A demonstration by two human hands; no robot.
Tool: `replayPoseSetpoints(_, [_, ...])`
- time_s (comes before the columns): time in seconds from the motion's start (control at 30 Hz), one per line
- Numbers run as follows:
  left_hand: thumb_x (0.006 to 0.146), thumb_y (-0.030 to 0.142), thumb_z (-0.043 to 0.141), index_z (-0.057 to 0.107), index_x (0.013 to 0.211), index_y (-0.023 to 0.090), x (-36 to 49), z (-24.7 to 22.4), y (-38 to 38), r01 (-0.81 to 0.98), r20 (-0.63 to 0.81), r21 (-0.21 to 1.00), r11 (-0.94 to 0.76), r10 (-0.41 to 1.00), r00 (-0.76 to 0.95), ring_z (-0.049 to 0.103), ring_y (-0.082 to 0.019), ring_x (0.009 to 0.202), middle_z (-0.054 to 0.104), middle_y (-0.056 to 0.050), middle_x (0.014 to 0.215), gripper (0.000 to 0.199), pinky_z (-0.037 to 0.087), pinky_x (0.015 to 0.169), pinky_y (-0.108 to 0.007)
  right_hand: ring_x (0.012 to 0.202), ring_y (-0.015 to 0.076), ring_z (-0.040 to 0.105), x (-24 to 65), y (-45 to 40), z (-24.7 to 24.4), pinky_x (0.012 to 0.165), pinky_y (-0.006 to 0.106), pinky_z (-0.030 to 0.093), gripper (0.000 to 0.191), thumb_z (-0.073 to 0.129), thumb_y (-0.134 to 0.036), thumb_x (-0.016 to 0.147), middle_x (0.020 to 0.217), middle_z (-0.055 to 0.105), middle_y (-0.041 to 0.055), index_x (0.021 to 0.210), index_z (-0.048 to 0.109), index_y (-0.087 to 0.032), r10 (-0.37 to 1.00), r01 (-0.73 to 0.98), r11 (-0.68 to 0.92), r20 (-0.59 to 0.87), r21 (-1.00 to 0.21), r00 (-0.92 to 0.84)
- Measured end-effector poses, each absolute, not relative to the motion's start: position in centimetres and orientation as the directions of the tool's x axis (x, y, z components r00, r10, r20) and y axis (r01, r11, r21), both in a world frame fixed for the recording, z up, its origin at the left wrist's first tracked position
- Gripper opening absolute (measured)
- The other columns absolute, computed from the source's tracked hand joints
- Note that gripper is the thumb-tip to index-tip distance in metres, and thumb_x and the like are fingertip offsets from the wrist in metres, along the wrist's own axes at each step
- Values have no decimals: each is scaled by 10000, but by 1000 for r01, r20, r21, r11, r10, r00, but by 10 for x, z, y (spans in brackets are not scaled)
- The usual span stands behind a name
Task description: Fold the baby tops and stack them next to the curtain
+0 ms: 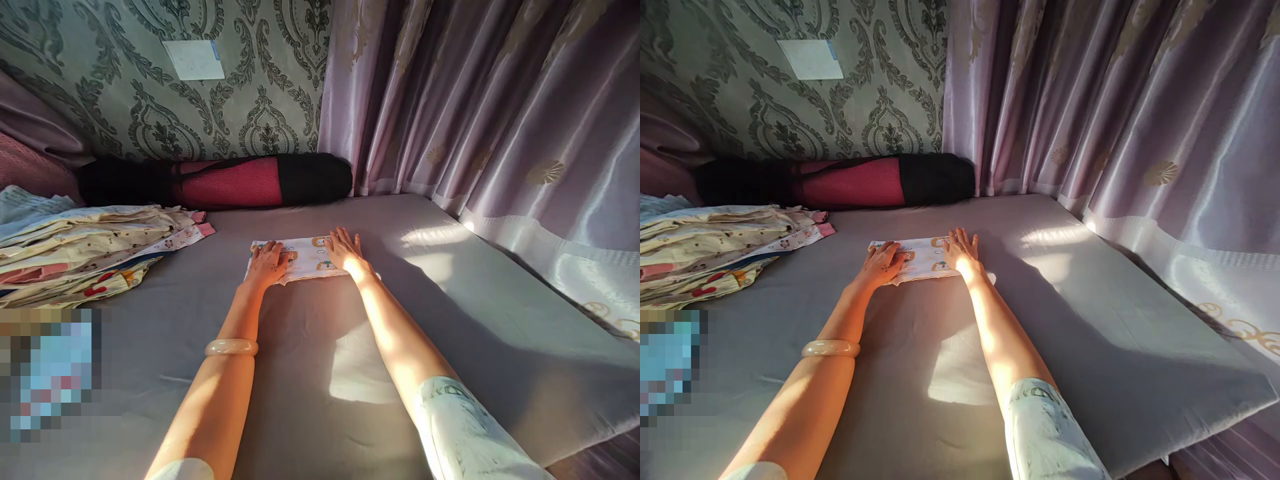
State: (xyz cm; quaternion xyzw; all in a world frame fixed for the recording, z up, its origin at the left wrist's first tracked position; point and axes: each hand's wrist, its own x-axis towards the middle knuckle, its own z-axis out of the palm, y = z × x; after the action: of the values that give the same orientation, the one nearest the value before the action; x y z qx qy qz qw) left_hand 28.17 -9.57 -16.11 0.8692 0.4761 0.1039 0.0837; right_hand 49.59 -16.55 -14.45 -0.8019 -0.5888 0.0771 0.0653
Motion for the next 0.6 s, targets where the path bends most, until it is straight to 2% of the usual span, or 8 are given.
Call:
replayPoseSetpoints(0.17, [988,354,347,498,1371,196,278,-164,-93,840,117,233,-490,872,476,398,-253,1413,465,-115,1514,441,203,1212,-441,1536,251,67,502,-165,-151,1218,552,51,600,145,-414,1052,1660,143,128,1565,287,-138,949,929,-314,-31,-195,314])
replayPoseSetpoints(0.3, [999,386,289,488,1392,162,277,-169,-93,875,98,200,-440,898,429,308,-295,1467,422,-144,1544,494,210,1203,-484,1535,249,68,504,-163,-160,1215,537,103,610,122,-444,1052,1660,162,115,1560,302,-158,942,922,-336,-75,-192,327])
replayPoseSetpoints(0.43, [1002,415,233,445,1442,114,277,-172,-94,876,56,190,-442,896,440,283,-326,1477,369,-187,1570,574,245,1181,-512,1534,255,89,505,-161,-166,1217,515,144,610,130,-422,1044,1660,170,96,1556,319,-150,941,910,-338,-71,-241,331])
replayPoseSetpoints(0.6, [1002,433,201,415,1473,110,277,-171,-96,878,45,197,-437,899,437,255,-314,1493,336,-184,1590,610,238,1187,-524,1533,246,100,507,-161,-164,1223,510,115,562,229,-414,1043,1653,204,78,1534,374,-181,937,875,-340,-48,-344,346])
